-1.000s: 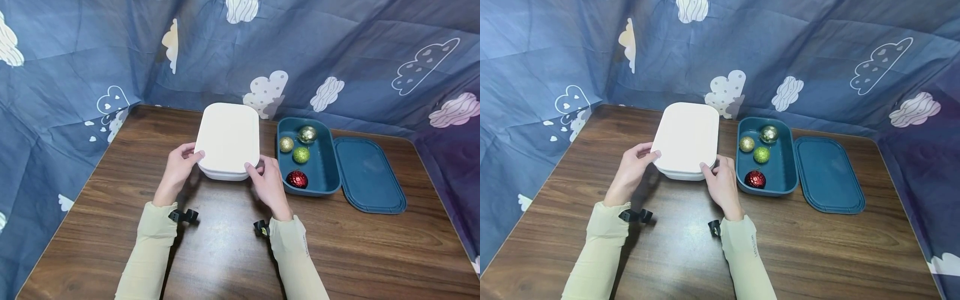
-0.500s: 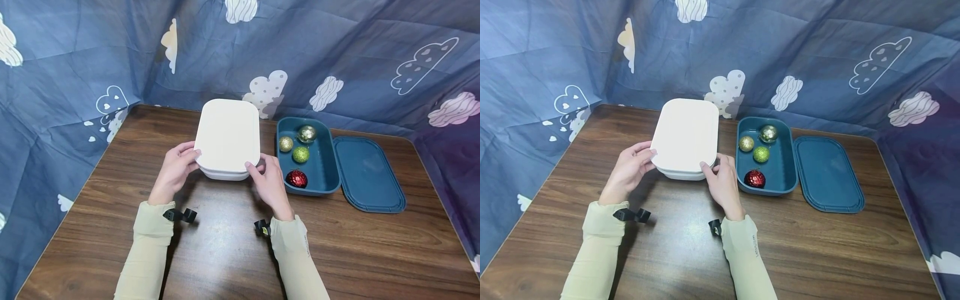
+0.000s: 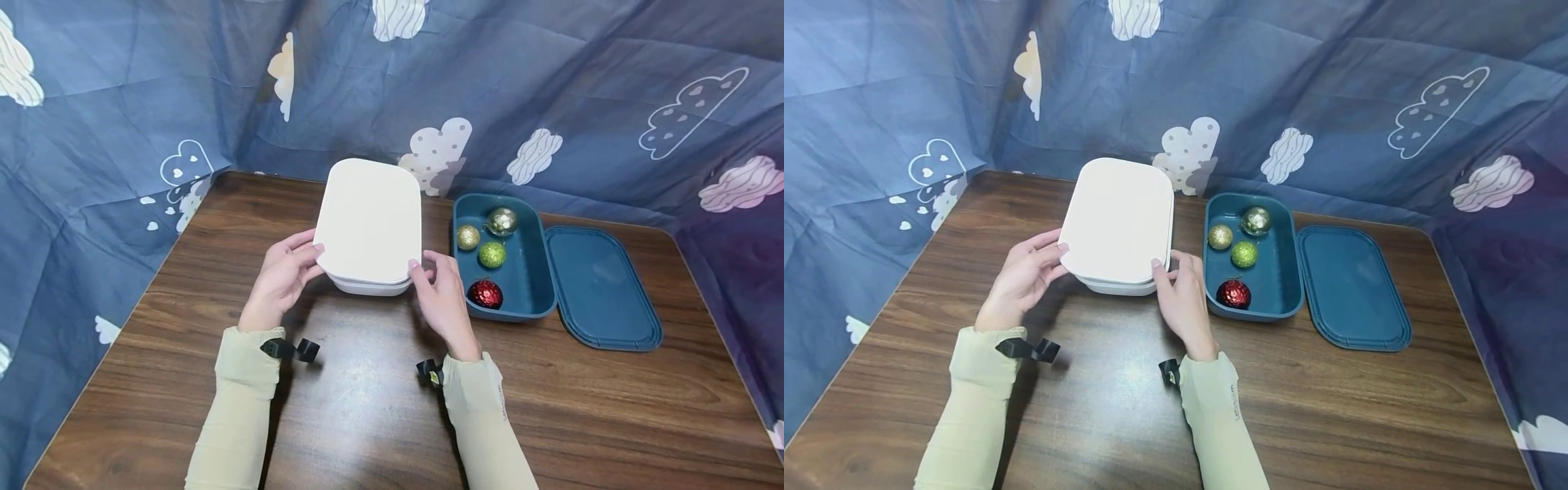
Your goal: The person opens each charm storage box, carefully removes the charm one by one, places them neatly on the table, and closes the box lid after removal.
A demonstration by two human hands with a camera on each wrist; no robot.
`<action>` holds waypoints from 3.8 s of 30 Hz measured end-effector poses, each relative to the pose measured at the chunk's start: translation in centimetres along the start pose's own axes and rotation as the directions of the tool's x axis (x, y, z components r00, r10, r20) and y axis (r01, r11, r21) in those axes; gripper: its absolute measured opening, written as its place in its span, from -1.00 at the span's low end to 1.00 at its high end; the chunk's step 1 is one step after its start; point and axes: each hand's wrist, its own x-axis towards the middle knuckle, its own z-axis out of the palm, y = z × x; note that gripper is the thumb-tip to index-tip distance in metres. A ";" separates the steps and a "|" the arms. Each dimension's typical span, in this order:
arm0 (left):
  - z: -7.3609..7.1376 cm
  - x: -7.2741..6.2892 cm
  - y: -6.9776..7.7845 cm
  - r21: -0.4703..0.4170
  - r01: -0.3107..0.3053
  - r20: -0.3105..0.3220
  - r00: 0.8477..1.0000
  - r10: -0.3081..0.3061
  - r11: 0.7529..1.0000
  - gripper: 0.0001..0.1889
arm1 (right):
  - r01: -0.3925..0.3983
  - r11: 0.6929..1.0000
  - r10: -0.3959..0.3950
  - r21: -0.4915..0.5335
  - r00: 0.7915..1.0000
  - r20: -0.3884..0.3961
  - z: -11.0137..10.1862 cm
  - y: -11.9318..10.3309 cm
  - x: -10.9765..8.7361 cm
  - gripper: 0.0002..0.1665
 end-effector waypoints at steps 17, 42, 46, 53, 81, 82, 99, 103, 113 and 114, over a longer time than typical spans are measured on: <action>-1.6 -0.3 1.4 -0.069 -0.050 -0.018 0.999 0.049 0.996 -0.44 | -0.075 0.997 0.075 -0.008 0.997 -0.005 1.6 0.6 0.4 -0.31; -4.0 -4.2 5.8 -0.261 -0.237 0.009 0.969 0.248 0.936 -0.79 | -0.108 0.992 0.110 0.065 0.994 -0.012 2.2 1.0 0.8 -0.39; -4.7 -4.7 6.3 -0.225 -0.283 -0.023 0.958 0.286 0.932 -0.79 | -0.110 0.992 0.111 0.068 0.994 -0.005 2.1 1.1 0.8 -0.40; -5.5 -5.6 7.4 -0.106 -0.375 -0.142 0.923 0.359 0.921 -0.79 | -0.113 0.991 0.113 0.073 0.994 -0.001 2.1 1.2 0.8 -0.40; -7.0 -4.9 7.5 0.696 -0.164 -0.556 0.493 0.669 0.699 -0.76 | -0.102 0.992 0.101 0.071 0.995 0.012 2.0 1.3 0.9 -0.39; -7.0 -4.9 7.4 0.724 -0.147 -0.544 0.480 0.688 0.674 -0.76 | -0.104 0.992 0.103 0.070 0.995 0.014 2.0 1.4 0.9 -0.39; -4.1 -3.7 4.7 0.954 -0.162 -0.135 0.519 0.844 0.253 -0.77 | -0.077 0.995 0.077 0.062 0.997 -0.004 1.9 1.4 0.9 -0.40; -3.7 -3.4 4.0 0.965 -0.185 -0.055 0.546 0.836 0.184 -0.77 | -0.066 0.996 0.067 0.061 0.998 -0.010 2.0 1.5 0.9 -0.40; -3.3 -2.7 1.5 0.975 -0.220 0.167 0.617 0.769 -0.035 -0.82 | -0.077 0.995 0.077 0.058 0.997 -0.009 1.9 1.6 1.0 -0.40; -3.2 -2.7 1.4 0.976 -0.215 0.169 0.633 0.755 -0.039 -0.82 | -0.077 0.995 0.078 0.058 0.997 -0.008 1.9 1.6 1.0 -0.40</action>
